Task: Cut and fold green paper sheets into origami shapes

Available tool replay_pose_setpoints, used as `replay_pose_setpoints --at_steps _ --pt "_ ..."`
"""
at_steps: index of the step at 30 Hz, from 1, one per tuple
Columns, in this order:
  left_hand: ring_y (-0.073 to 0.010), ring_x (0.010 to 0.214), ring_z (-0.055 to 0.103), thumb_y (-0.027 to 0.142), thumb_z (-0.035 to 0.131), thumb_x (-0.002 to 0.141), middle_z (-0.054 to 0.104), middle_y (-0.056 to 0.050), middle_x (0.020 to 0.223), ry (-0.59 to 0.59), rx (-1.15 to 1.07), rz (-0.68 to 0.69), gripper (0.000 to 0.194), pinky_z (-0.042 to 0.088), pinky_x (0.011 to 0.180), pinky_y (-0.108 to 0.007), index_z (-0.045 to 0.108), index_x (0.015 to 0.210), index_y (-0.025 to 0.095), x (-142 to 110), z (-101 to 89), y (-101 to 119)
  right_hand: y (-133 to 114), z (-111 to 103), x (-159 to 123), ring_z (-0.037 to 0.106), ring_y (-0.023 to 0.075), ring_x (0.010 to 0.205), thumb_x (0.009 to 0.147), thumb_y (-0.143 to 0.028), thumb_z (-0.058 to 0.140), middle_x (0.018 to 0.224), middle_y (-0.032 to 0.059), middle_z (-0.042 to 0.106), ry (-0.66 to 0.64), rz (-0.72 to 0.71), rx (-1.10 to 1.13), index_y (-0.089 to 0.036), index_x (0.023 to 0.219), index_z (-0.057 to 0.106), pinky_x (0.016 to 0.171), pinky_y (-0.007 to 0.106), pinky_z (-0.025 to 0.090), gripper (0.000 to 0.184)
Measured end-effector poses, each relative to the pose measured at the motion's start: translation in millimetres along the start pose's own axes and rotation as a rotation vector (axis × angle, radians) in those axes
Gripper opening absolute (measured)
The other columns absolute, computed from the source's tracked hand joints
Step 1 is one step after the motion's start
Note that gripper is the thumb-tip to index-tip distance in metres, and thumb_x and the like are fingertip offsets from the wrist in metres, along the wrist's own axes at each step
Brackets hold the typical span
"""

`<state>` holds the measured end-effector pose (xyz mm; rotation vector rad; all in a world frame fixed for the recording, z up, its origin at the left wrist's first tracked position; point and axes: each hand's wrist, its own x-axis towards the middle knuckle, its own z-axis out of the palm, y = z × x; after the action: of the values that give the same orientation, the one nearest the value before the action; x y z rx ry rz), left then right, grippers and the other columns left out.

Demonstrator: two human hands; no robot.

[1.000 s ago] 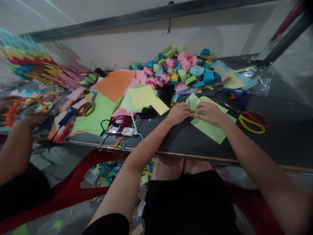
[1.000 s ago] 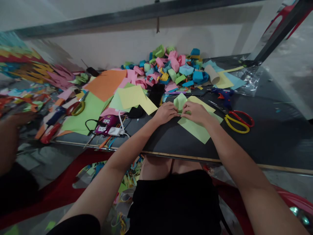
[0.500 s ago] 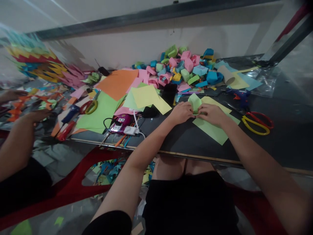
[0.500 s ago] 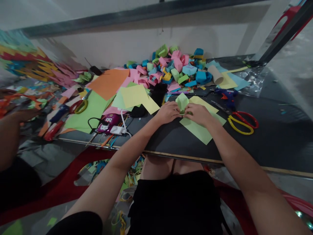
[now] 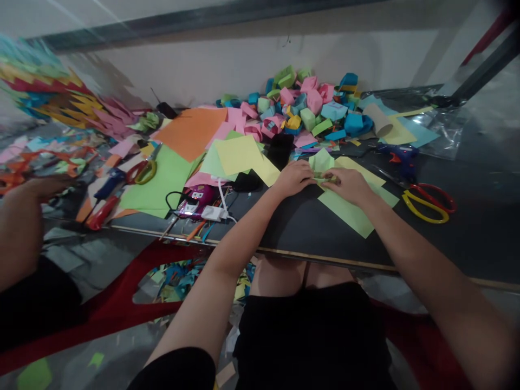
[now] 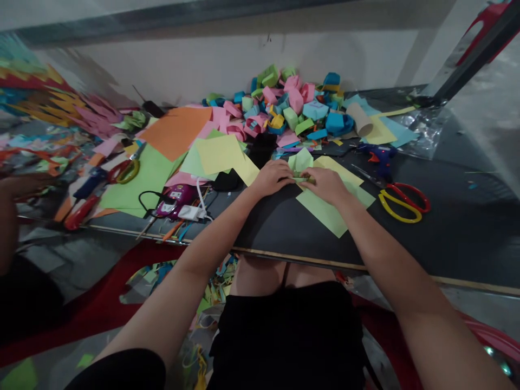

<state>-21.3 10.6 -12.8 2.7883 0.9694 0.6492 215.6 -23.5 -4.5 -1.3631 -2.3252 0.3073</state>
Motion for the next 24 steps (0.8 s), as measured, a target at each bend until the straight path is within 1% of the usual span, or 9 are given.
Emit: replay_pose_setpoints --at_steps 2,5,8,12,16,19,21,24 --pt "-0.0259 0.117 0.063 0.042 0.059 0.102 0.077 -0.009 0.103 -0.01 -0.001 -0.008 0.029 0.046 0.097 -0.041 0.077 0.094 0.021 -0.1 -0.9 -0.3 -0.7 1.0 -0.1 0.071 0.0237 0.083 0.096 -0.046 0.065 0.1 0.0072 0.08 0.003 -0.006 0.0 -0.025 0.11 0.079 0.071 0.036 0.049 0.028" --pt "-0.0253 0.118 0.063 0.039 0.058 0.103 0.076 -0.008 0.103 -0.037 0.004 -0.014 0.028 0.046 0.099 -0.04 0.077 0.094 0.021 0.0 -3.3 4.3 -1.1 1.4 -1.4 0.073 0.0255 0.094 0.099 -0.047 0.062 0.104 0.0075 0.081 0.009 -0.066 -0.023 -0.026 0.103 0.081 0.076 0.037 0.052 0.029" --pt "-0.0258 0.117 0.064 0.036 0.056 0.104 0.076 -0.009 0.102 -0.068 0.022 -0.006 0.028 0.047 0.098 -0.04 0.077 0.094 0.019 -0.3 -6.3 8.9 -2.2 1.7 -2.6 0.073 0.0255 0.101 0.101 -0.046 0.059 0.108 0.0066 0.081 0.018 -0.108 -0.037 -0.026 0.102 0.081 0.078 0.037 0.053 0.029" --pt "-0.0259 0.117 0.064 0.036 0.059 0.102 0.077 -0.009 0.1 -0.062 0.013 0.02 0.027 0.047 0.098 -0.041 0.078 0.096 0.019 -1.6 -7.2 10.1 -3.5 2.2 -2.1 0.073 0.0234 0.095 0.102 -0.044 0.057 0.102 0.0041 0.081 0.015 -0.125 -0.016 -0.028 0.092 0.081 0.074 0.036 0.052 0.03" --pt "-0.0251 0.116 0.065 0.035 0.061 0.101 0.078 -0.007 0.101 -0.029 -0.035 0.036 0.023 0.048 0.1 -0.041 0.078 0.096 0.021 -0.5 -2.5 9.9 -4.5 0.9 -1.0 0.072 0.0241 0.091 0.102 -0.045 0.057 0.099 0.0053 0.08 0.004 -0.108 0.012 -0.027 0.089 0.08 0.073 0.037 0.051 0.032" --pt "-0.0233 0.111 0.066 0.03 0.06 0.102 0.078 -0.007 0.099 -0.031 -0.076 0.047 0.023 0.049 0.101 -0.041 0.078 0.093 0.02 2.3 0.5 10.2 -6.7 -0.6 -0.5 0.071 0.0262 0.094 0.099 -0.044 0.061 0.099 0.0073 0.079 -0.006 -0.098 0.004 -0.026 0.089 0.079 0.076 0.038 0.051 0.027" --pt "-0.0226 0.111 0.066 0.028 0.061 0.101 0.077 -0.007 0.099 -0.039 -0.093 0.065 0.022 0.048 0.103 -0.041 0.079 0.092 0.02 3.5 -0.1 10.6 -8.5 -1.3 0.5 0.071 0.0281 0.097 0.097 -0.04 0.063 0.099 0.0089 0.078 -0.008 -0.095 -0.006 -0.024 0.087 0.077 0.078 0.04 0.052 0.023" --pt "-0.0256 0.122 0.061 0.031 0.067 0.097 0.075 -0.009 0.108 -0.019 -0.075 0.091 0.018 0.046 0.109 -0.044 0.08 0.09 0.02 2.8 -4.5 11.3 -10.8 -2.3 3.0 0.069 0.0292 0.099 0.094 -0.031 0.064 0.094 0.0093 0.077 -0.024 -0.129 -0.008 -0.024 0.08 0.075 0.084 0.042 0.054 0.019"
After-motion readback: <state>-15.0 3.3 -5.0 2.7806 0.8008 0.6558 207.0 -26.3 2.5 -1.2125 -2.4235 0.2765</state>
